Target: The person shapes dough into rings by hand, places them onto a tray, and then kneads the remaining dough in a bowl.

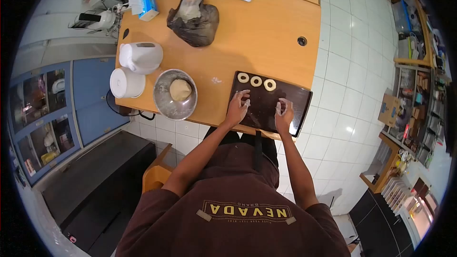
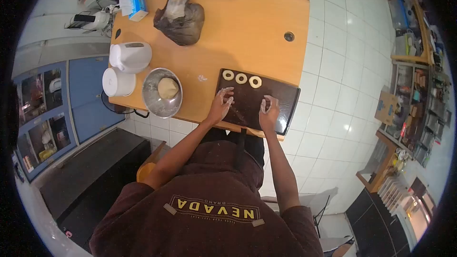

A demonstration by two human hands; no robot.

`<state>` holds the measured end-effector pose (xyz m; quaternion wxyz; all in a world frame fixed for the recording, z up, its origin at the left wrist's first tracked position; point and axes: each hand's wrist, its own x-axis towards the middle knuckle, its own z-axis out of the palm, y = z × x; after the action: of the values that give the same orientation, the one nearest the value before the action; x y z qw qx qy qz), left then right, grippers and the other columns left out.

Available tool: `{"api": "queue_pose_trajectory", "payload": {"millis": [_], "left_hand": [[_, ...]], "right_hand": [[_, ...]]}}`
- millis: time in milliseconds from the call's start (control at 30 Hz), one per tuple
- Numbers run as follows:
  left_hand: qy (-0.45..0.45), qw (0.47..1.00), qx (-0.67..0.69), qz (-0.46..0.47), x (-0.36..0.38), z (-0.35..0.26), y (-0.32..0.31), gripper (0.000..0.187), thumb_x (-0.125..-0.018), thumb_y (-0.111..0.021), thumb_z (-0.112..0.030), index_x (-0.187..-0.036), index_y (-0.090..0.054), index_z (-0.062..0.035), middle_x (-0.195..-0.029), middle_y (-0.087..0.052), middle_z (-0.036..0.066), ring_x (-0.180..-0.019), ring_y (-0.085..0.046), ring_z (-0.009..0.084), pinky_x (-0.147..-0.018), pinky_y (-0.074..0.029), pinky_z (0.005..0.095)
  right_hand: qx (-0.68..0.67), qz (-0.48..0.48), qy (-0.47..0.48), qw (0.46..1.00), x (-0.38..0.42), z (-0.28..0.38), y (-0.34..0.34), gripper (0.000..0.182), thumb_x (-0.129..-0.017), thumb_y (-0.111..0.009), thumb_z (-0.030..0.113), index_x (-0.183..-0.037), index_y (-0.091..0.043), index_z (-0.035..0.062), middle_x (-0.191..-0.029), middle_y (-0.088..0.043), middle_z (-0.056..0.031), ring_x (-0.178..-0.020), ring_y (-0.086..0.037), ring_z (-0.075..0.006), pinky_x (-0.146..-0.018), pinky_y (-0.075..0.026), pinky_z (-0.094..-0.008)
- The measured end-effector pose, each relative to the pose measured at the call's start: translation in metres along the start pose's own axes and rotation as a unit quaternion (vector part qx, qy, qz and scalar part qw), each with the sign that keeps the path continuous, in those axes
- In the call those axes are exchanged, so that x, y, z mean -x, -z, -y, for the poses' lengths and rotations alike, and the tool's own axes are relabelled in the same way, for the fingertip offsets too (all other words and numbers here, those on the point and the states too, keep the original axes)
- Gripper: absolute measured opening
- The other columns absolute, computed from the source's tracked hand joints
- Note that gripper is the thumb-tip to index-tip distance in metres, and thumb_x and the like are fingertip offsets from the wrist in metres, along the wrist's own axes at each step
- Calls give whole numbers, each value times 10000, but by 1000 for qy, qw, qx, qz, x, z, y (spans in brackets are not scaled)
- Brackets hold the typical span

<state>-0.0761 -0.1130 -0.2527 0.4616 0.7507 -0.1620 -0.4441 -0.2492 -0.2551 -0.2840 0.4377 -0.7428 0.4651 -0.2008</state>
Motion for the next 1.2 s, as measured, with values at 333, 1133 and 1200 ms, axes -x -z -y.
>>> {"api": "queue_pose_trajectory", "payload": {"millis": [333, 1133, 1200], "left_hand": [[-59, 994, 86, -19, 4, 12, 124, 295, -1080, -533, -130, -1360, -591, -59, -1130, -661, 71, -930, -653, 155, -845, -544, 315], [-206, 961, -118, -140, 6, 132, 377, 687, -792, -500, 130, -1468, -399, 66, -1345, -499, 314, -1286, -480, 495, -1140, -381, 512], [-205, 959, -113, -158, 2, 136, 375, 698, -777, -493, 137, -1467, -405, 65, -1345, -502, 311, -1271, -491, 496, -1130, -391, 515]], "right_hand": [[-119, 59, -18, 991, 13, 106, -80, 169, -992, -655, 68, -1152, -677, 21, -1045, -699, -141, -951, -692, -243, -859, -540, -374], [154, 186, 6, 970, 66, 221, -356, 787, -789, -845, 276, -1412, -471, -27, -1369, -527, -319, -1224, -550, -487, -1053, -481, -510], [215, 168, 57, 961, 65, 212, -362, 777, -769, -861, 261, -1377, -483, -41, -1330, -552, -309, -1218, -551, -487, -1054, -474, -513]]}}
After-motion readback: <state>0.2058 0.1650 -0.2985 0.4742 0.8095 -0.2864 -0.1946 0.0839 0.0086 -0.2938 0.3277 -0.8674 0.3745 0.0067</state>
